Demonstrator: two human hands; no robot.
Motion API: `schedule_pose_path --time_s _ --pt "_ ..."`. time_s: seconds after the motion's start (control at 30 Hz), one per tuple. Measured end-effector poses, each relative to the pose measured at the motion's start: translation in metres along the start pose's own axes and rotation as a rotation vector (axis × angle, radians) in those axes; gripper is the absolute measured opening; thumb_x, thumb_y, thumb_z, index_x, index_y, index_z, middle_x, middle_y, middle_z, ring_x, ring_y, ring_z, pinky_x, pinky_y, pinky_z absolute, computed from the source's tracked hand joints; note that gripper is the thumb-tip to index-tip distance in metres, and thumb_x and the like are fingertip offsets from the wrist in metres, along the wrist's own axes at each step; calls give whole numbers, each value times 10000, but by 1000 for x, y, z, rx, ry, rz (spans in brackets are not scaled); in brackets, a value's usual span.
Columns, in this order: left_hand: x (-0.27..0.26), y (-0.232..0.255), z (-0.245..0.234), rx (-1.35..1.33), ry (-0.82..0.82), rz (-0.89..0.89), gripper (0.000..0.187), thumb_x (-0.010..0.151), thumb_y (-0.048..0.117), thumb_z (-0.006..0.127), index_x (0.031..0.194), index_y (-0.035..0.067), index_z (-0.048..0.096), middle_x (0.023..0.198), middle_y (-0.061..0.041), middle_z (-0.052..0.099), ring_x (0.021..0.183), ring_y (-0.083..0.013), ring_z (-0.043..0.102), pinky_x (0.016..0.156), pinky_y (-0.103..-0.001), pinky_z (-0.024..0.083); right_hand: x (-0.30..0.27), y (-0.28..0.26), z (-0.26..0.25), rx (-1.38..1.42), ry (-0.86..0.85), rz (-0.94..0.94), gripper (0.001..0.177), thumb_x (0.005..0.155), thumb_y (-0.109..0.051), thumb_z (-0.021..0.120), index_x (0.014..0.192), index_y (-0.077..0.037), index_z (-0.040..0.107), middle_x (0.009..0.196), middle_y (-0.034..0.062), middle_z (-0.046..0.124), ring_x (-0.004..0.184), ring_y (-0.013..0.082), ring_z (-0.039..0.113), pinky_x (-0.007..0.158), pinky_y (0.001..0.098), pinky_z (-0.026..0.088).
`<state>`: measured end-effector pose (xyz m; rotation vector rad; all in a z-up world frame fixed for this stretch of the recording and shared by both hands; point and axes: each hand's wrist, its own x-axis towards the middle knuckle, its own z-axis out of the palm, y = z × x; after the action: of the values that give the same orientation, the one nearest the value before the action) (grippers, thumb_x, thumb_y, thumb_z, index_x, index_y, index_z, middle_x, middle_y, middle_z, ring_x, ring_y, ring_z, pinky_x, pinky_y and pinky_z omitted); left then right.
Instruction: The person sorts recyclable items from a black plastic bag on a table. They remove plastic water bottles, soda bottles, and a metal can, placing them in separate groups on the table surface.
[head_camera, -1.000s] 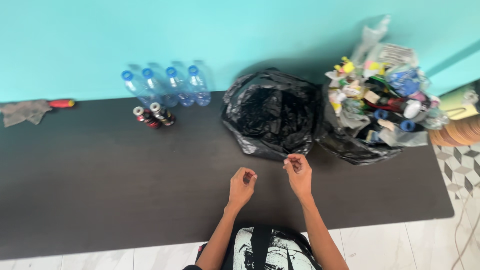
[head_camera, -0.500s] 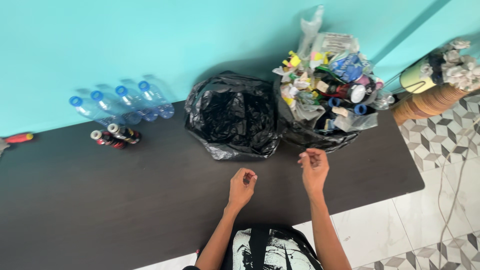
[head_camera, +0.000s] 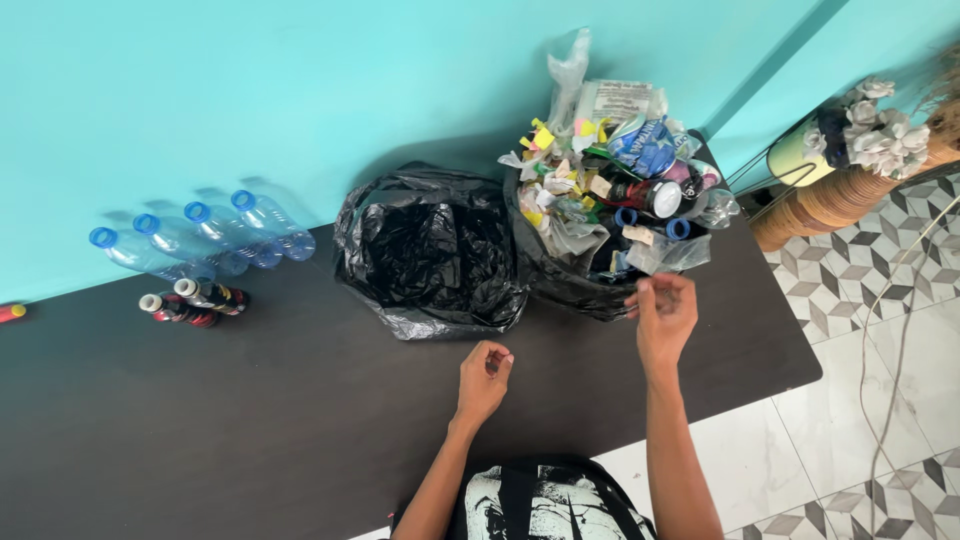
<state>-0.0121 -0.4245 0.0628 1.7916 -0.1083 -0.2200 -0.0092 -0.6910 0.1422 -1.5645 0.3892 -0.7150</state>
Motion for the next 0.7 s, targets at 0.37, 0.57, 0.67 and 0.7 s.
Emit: schedule_pose_path --time_s 0.37,0.57,0.67,0.7 --pt "3 3 21 -5 42 -12 77 886 73 715 935 42 664 889 -53 699 795 -151 682 624 -292 529 98 -20 14 -437 -25 -366 791 913 -70 874 1516 56 380 1442 233 415 1195 263 562 678 286 606" --pt "1 1 40 -3 76 -42 82 885 72 719 938 36 666 881 -57 704 770 -154 681 624 -293 525 109 -28 20 -612 -101 -249 710 865 -106 874 1473 -19 517 1348 165 552 937 231 683 682 294 582" --pt "-4 2 51 -7 78 -52 81 882 74 721 935 39 672 879 -58 707 765 -154 679 622 -293 527 105 -34 24 -628 -91 -164 638 879 -112 853 1433 -26 548 1313 168 553 796 246 686 687 315 563" --pt "-5 3 54 -10 76 -53 80 882 75 721 935 40 672 878 -59 707 766 -153 680 622 -292 528 102 -38 24 -580 -93 -209 644 880 -90 831 1444 -15 529 1325 176 530 847 247 684 677 306 578"
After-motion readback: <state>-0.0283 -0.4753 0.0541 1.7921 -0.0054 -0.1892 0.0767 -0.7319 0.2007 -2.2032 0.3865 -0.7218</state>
